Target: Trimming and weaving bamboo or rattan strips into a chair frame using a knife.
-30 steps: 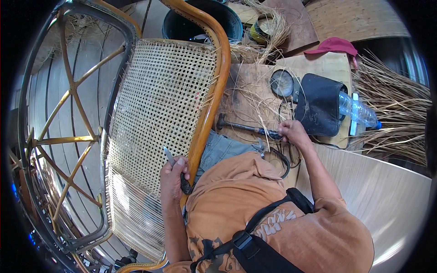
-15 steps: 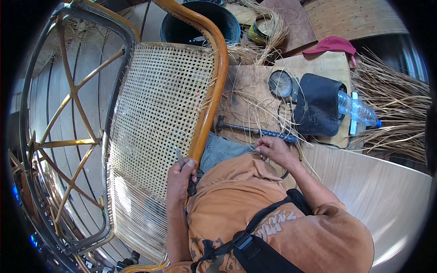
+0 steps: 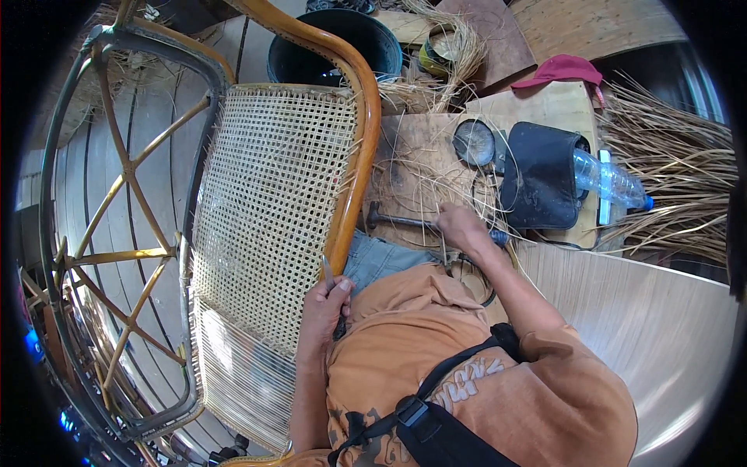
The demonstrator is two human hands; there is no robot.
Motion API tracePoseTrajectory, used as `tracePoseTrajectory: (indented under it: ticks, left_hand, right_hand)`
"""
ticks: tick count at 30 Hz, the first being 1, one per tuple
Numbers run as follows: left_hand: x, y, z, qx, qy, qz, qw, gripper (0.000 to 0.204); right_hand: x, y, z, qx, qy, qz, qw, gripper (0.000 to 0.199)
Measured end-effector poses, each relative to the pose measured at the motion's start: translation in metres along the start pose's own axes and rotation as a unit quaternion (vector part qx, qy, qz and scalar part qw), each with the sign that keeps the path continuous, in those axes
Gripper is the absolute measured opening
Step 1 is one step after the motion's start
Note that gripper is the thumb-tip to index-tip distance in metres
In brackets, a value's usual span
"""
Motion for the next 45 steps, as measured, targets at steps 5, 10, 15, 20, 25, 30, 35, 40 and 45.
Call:
tracePoseTrajectory:
  ticks: [5,10,15,20,25,30,35,40,45]
  left_hand:
    - [0.002,0.000,0.001,-0.004,-0.010,0.002,1.000,0.017]
    - [0.001,0.004,-0.002,-0.014,-0.002,0.007,1.000,0.018]
    - [0.003,0.000,0.004,-0.003,-0.017,0.000,1.000,0.018]
    - [0.004,0.003,0.002,-0.007,-0.007,-0.005,1.000,0.019]
    - [0.003,0.002,0.000,0.000,-0.001,-0.029,1.000,0.019]
    - [0.003,0.002,0.001,-0.003,0.001,-0.020,1.000,0.018]
    - [0.003,0.001,0.001,0.000,-0.004,-0.027,1.000,0.019]
    - [0.006,0.004,0.003,-0.003,-0.003,-0.031,0.999,0.019]
    - [0.004,0.004,0.004,0.007,-0.010,-0.038,0.999,0.019]
  right_hand:
    - [0.021,-0.060,-0.016,0.124,0.051,-0.013,0.991,0.030]
    - [0.021,0.012,-0.029,-0.088,0.094,0.077,0.989,0.025]
    - [-0.020,0.014,0.007,-0.053,0.013,-0.068,0.996,0.025]
    - [0.014,-0.033,-0.011,0.069,0.077,-0.086,0.991,0.024]
    - [0.009,0.002,-0.018,-0.033,0.099,-0.062,0.993,0.023]
    - [-0.005,0.023,0.006,-0.123,0.087,-0.084,0.985,0.022]
    - [-0.001,0.004,0.031,-0.110,0.067,-0.156,0.979,0.021]
    - [-0.008,0.034,0.047,-0.071,0.059,-0.147,0.985,0.024]
    - [-0.046,0.030,0.051,0.038,0.011,-0.035,0.999,0.022]
Point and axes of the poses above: each hand's wrist, its own z-axis towards the middle knuckle, its own y-axis out of the back of the hand, x = y × z, the point moved 10 cm from there along z, towards the middle knuckle, and after that the axes turned 12 degrees about z, right-handed, at the moved point
